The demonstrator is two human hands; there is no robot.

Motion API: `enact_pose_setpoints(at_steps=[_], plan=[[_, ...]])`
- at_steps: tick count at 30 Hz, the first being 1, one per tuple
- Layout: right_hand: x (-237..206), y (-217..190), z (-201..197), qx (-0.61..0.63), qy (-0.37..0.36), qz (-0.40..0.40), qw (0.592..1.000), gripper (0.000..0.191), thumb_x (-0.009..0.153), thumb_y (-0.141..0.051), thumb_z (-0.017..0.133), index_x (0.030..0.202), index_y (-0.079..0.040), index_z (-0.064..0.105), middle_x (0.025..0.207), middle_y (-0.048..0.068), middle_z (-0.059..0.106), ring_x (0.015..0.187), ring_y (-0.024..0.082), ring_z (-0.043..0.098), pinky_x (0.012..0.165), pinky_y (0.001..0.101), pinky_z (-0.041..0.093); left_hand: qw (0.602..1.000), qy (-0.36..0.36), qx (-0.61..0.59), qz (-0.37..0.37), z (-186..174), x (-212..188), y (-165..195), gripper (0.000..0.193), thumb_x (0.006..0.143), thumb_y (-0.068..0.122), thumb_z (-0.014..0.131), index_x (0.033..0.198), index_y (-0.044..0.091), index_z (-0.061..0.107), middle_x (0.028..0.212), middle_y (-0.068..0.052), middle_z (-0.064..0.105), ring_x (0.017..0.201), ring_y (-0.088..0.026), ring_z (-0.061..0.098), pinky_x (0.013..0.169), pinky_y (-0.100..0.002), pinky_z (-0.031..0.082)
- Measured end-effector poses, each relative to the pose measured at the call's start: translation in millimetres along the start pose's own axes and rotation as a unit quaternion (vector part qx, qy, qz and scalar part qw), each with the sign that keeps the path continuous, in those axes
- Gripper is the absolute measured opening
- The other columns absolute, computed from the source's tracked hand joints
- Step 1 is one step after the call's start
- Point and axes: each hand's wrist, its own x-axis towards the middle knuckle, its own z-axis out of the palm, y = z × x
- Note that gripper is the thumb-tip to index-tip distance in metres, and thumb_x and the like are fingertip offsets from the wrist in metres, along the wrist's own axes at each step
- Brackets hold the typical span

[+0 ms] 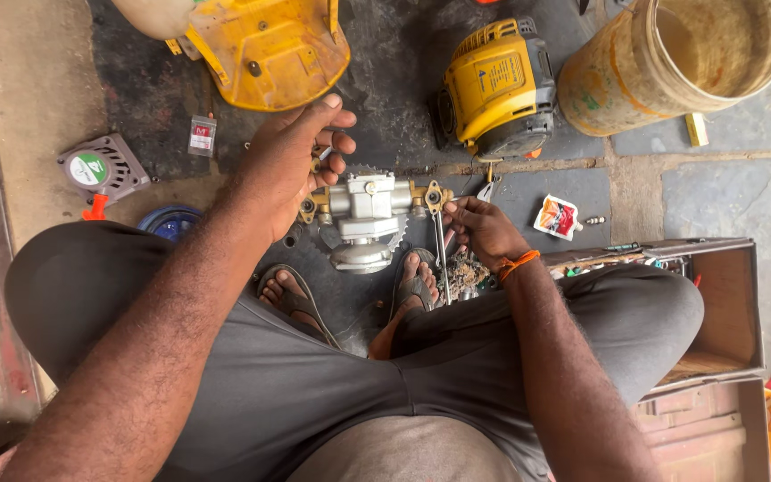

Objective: The person sits on the floor and uses a wrench to loosen and remove bolts from a small engine component. They then detach a part and inspect the interior of the housing.

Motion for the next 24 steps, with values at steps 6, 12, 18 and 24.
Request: enact_pose_setpoints(at_steps=[6,12,18,24], plan=[[18,-180,76,0.052,0.024,0.017,0.998,0.017,0.098,-0.021,0.066,0.106,-0.006,0.065,0.091,0.002,0.068,0.067,0.008,0.054,0.056,0.0221,0.042,0.999,-0.012,0.045,-0.015,-16,53,193,0.041,0.099,0.044,0.06,0.114,0.007,0.067,0.089,-0.004,0.065,0.075,-0.01,0.058,0.07,-0.028,0.051],[-35,-217,259,0.039,0.014,0.003,0.999,0.016,0.101,-0.021,0.066,0.104,-0.006,0.062,0.09,0.005,0.068,0.065,0.01,0.055,0.055,0.0227,0.04,0.998,-0.01,0.06,-0.002,-144,-57,300,0.041,0.099,0.044,0.059,0.115,0.007,0.068,0.089,-0.003,0.065,0.076,-0.009,0.058,0.071,-0.028,0.051],[-158,-279,503,0.072,0.009,0.001,0.997,0.016,0.1,-0.019,0.068,0.108,-0.006,0.064,0.092,0.003,0.068,0.067,0.008,0.053,0.059,0.0234,0.044,0.997,-0.008,0.08,-0.005,-296,-236,451,0.041,0.1,0.043,0.059,0.115,0.007,0.067,0.088,-0.003,0.064,0.076,-0.009,0.058,0.07,-0.028,0.051],[-282,-269,577,0.056,0.007,0.04,0.998,0.021,0.102,-0.027,0.065,0.107,-0.007,0.064,0.089,0.003,0.067,0.063,0.007,0.048,0.056,0.0225,0.039,0.995,-0.004,0.1,-0.01,-314,-370,476,0.041,0.101,0.044,0.057,0.116,0.007,0.067,0.088,-0.002,0.064,0.076,-0.009,0.058,0.071,-0.027,0.051]])
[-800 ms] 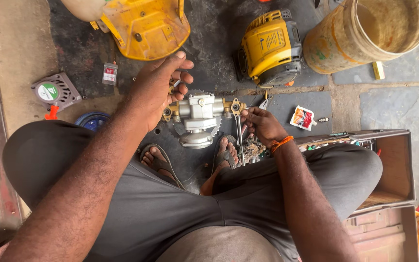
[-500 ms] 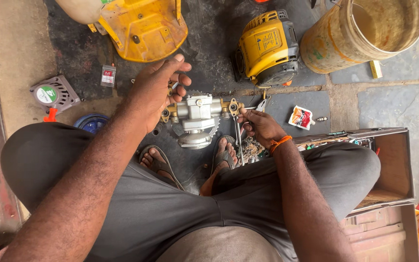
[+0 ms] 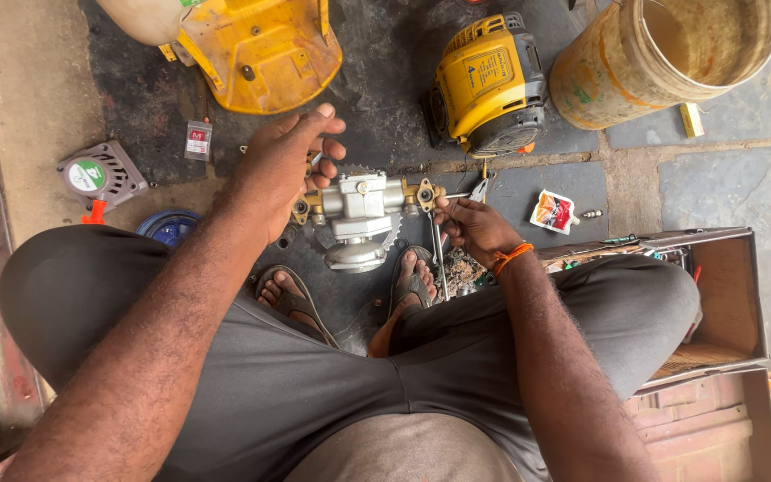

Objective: The person sits on the floor and uses a wrench to loosen and remove bolts from a small engine component. They then detach a part and inspect the interior of the housing.

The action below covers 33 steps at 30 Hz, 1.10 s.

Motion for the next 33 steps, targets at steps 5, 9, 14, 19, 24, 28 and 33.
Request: enact_pose_setpoints(at_steps=[5,9,14,19,24,28,33], plan=[[-56,30,-47,-0.009,-0.011,-0.072,0.997,0.015,0.098,-0.019,0.068,0.109,-0.009,0.064,0.096,0.004,0.071,0.065,0.006,0.048,0.059,0.0222,0.04,1.0,-0.002,0.014,-0.007,59,-45,-22,0.038,0.101,0.043,0.057,0.115,0.008,0.066,0.088,-0.002,0.063,0.077,-0.009,0.06,0.071,-0.027,0.052],[-81,59,-117,0.012,0.009,-0.025,1.0,0.019,0.1,-0.025,0.064,0.108,-0.008,0.064,0.096,0.004,0.071,0.064,0.006,0.048,0.057,0.0222,0.039,1.0,0.0,0.013,-0.011,130,-51,-71,0.035,0.1,0.042,0.06,0.108,0.009,0.07,0.084,-0.001,0.065,0.071,-0.008,0.059,0.064,-0.025,0.051],[-104,153,-263,-0.015,0.007,-0.034,0.999,0.019,0.099,-0.024,0.065,0.108,-0.007,0.064,0.093,0.006,0.07,0.062,0.006,0.046,0.054,0.0216,0.039,0.999,-0.024,0.027,-0.014,268,-65,-212,0.038,0.098,0.044,0.065,0.092,0.007,0.074,0.075,-0.001,0.062,0.06,-0.009,0.055,0.052,-0.024,0.046],[-119,237,-400,0.002,-0.004,-0.05,0.999,0.018,0.101,-0.019,0.068,0.11,-0.004,0.064,0.09,0.006,0.067,0.064,0.007,0.049,0.055,0.0208,0.041,0.992,-0.1,0.013,-0.081,460,-84,-381,0.025,0.089,0.039,0.071,0.093,0.014,0.07,0.072,0.003,0.062,0.058,-0.009,0.057,0.052,-0.025,0.047],[-171,298,-451,0.007,0.012,-0.04,0.999,0.021,0.099,-0.023,0.067,0.109,-0.005,0.065,0.09,0.002,0.07,0.066,0.006,0.053,0.056,0.0198,0.042,0.968,0.017,-0.122,-0.217,594,-110,-508,0.021,0.096,0.031,0.064,0.086,0.012,0.064,0.063,0.004,0.049,0.051,-0.01,0.042,0.041,-0.028,0.034],[-197,309,-503,-0.026,0.009,-0.022,0.999,0.027,0.103,-0.032,0.065,0.108,-0.005,0.065,0.09,0.0,0.07,0.066,0.005,0.053,0.055,0.0197,0.04,0.962,0.059,-0.239,-0.119,666,-97,-555,0.021,0.099,0.025,0.062,0.086,0.01,0.066,0.067,0.005,0.056,0.053,-0.007,0.045,0.044,-0.023,0.036],[-201,313,-577,-0.087,0.005,-0.039,0.995,0.024,0.103,-0.029,0.067,0.109,-0.005,0.064,0.08,0.0,0.059,0.058,0.007,0.043,0.051,0.0217,0.036,0.952,0.118,-0.236,-0.153,728,-70,-590,0.015,0.099,0.027,0.067,0.092,0.014,0.064,0.069,0.006,0.053,0.055,-0.006,0.046,0.047,-0.023,0.039]])
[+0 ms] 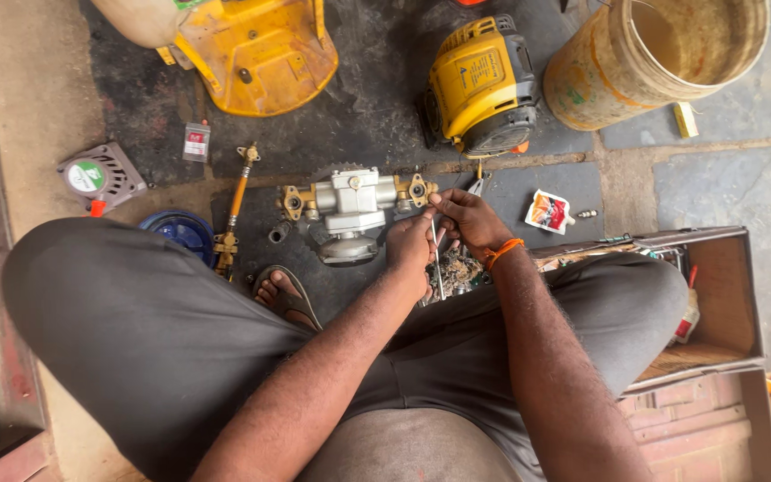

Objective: The person sits on the floor and uses a wrench to loosen and remove bolts from a small engine component. They then detach a part and inspect the interior of the housing.

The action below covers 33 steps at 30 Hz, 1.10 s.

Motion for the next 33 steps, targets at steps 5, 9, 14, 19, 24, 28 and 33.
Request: enact_pose_setpoints(at_steps=[5,9,14,19,24,28,33], plan=[[-46,44,-43,0.059,-0.027,-0.041,0.997,0.021,0.098,-0.017,0.07,0.113,-0.004,0.064,0.092,0.001,0.066,0.067,0.006,0.049,0.057,0.0213,0.041,0.998,-0.008,-0.056,-0.03,10,-15,-72,0.018,0.099,0.028,0.069,0.095,0.012,0.061,0.071,0.004,0.053,0.054,-0.008,0.045,0.046,-0.024,0.04],[-62,73,-111,0.095,-0.002,0.019,0.995,0.019,0.098,-0.019,0.067,0.111,-0.005,0.065,0.094,0.001,0.068,0.067,0.005,0.05,0.056,0.0207,0.04,0.994,-0.03,-0.099,-0.019,57,-3,-131,0.011,0.098,0.024,0.071,0.103,0.015,0.067,0.073,0.006,0.054,0.057,-0.005,0.05,0.05,-0.021,0.043],[-16,79,-235,0.051,-0.012,-0.036,0.998,0.021,0.104,-0.023,0.069,0.107,-0.003,0.064,0.091,0.002,0.065,0.066,0.006,0.047,0.056,0.0208,0.038,0.995,-0.033,-0.092,-0.014,166,63,-187,0.012,0.096,0.022,0.071,0.105,0.016,0.069,0.073,0.006,0.056,0.057,-0.005,0.051,0.049,-0.02,0.042],[23,95,-361,0.04,0.011,-0.019,0.999,0.018,0.094,-0.02,0.069,0.108,-0.009,0.065,0.094,-0.001,0.071,0.065,0.004,0.048,0.057,0.0194,0.041,0.998,-0.018,-0.056,-0.008,270,129,-239,0.016,0.096,0.023,0.072,0.108,0.012,0.071,0.075,0.006,0.058,0.06,-0.004,0.053,0.053,-0.019,0.045],[53,89,-417,0.039,0.027,0.002,0.999,0.023,0.103,-0.027,0.069,0.108,-0.004,0.064,0.091,0.001,0.067,0.065,0.005,0.047,0.054,0.0203,0.037,0.998,-0.014,-0.064,-0.011,323,163,-255,0.019,0.093,0.023,0.072,0.111,0.018,0.067,0.073,0.007,0.055,0.058,-0.004,0.05,0.052,-0.021,0.041],[-11,152,-311,0.031,0.018,-0.038,0.999,0.02,0.098,-0.02,0.071,0.11,-0.006,0.065,0.094,0.001,0.069,0.066,0.005,0.048,0.056,0.0198,0.039,0.998,-0.022,-0.065,-0.004,201,93,-276,0.023,0.095,0.025,0.075,0.11,0.009,0.066,0.077,0.006,0.056,0.062,-0.004,0.052,0.056,-0.021,0.044],[-58,186,-259,0.071,0.032,0.004,0.997,0.018,0.095,-0.019,0.068,0.108,-0.008,0.067,0.091,-0.001,0.069,0.065,0.004,0.049,0.053,0.02,0.039,0.998,-0.014,-0.064,-0.011,134,53,-299,0.024,0.093,0.027,0.076,0.111,0.013,0.066,0.077,0.006,0.054,0.063,-0.004,0.051,0.057,-0.021,0.045]])
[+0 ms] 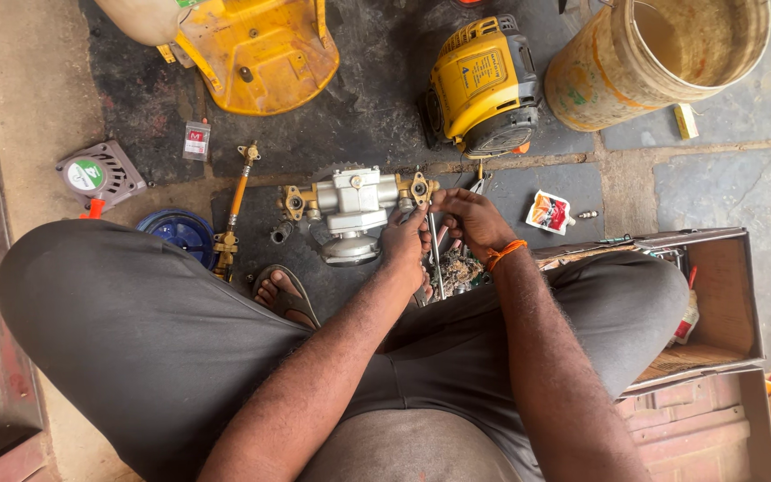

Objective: The person sits on the floor and uses a wrench to loosen and remove bolts from a small engine component. They then detach a part and inspect the interior of the housing.

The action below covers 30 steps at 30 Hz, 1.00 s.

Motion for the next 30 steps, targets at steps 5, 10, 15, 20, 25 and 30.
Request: enact_pose_setpoints(at_steps=[5,10,15,20,25,30], plan=[[4,35,1,-0.039,-0.007,-0.021,0.999,0.021,0.106,-0.023,0.067,0.104,-0.004,0.061,0.088,0.003,0.066,0.063,0.006,0.046,0.052,0.0208,0.037,1.0,0.004,0.001,0.003,-25,4,-22,0.023,0.092,0.027,0.076,0.108,0.015,0.067,0.077,0.006,0.055,0.063,-0.005,0.051,0.057,-0.021,0.043],[-3,42,13,-0.041,-0.02,-0.034,0.998,0.016,0.099,-0.015,0.068,0.11,-0.004,0.064,0.09,0.002,0.067,0.064,0.005,0.049,0.054,0.0199,0.04,1.0,-0.005,0.01,0.002,-43,-3,-22,0.023,0.093,0.029,0.076,0.107,0.013,0.067,0.078,0.006,0.054,0.065,-0.005,0.051,0.06,-0.023,0.044],[0,38,-12,-0.051,0.014,0.004,0.999,0.021,0.099,-0.022,0.066,0.111,-0.005,0.066,0.091,0.0,0.069,0.063,0.004,0.048,0.053,0.0189,0.038,1.0,-0.015,-0.003,-0.003,-20,8,-34,0.022,0.094,0.029,0.074,0.109,0.015,0.067,0.078,0.006,0.054,0.066,-0.006,0.051,0.061,-0.023,0.044],[27,45,-38,-0.072,-0.039,-0.044,0.996,0.026,0.108,-0.028,0.068,0.109,-0.002,0.063,0.091,0.004,0.064,0.065,0.006,0.046,0.054,0.0215,0.037,1.0,0.0,0.018,0.0,-4,29,-46,0.024,0.093,0.026,0.074,0.114,0.016,0.068,0.077,0.005,0.055,0.064,-0.005,0.051,0.059,-0.022,0.044],[35,38,-48,-0.053,-0.024,-0.026,0.998,0.015,0.097,-0.019,0.067,0.111,-0.011,0.067,0.095,-0.002,0.068,0.067,0.004,0.05,0.056,0.0195,0.039,1.0,-0.022,0.017,0.005,2,49,-48,0.026,0.097,0.026,0.073,0.117,0.011,0.067,0.079,0.006,0.054,0.064,-0.004,0.052,0.058,-0.021,0.045],[28,53,-36,-0.086,-0.003,0.034,0.996,0.023,0.104,-0.031,0.058,0.107,-0.011,0.069,0.091,-0.002,0.07,0.064,0.004,0.048,0.055,0.0192,0.038,1.0,-0.013,0.014,0.012,-16,47,-60,0.025,0.095,0.024,0.071,0.118,0.015,0.069,0.078,0.005,0.056,0.063,-0.005,0.051,0.056,-0.021,0.044]])
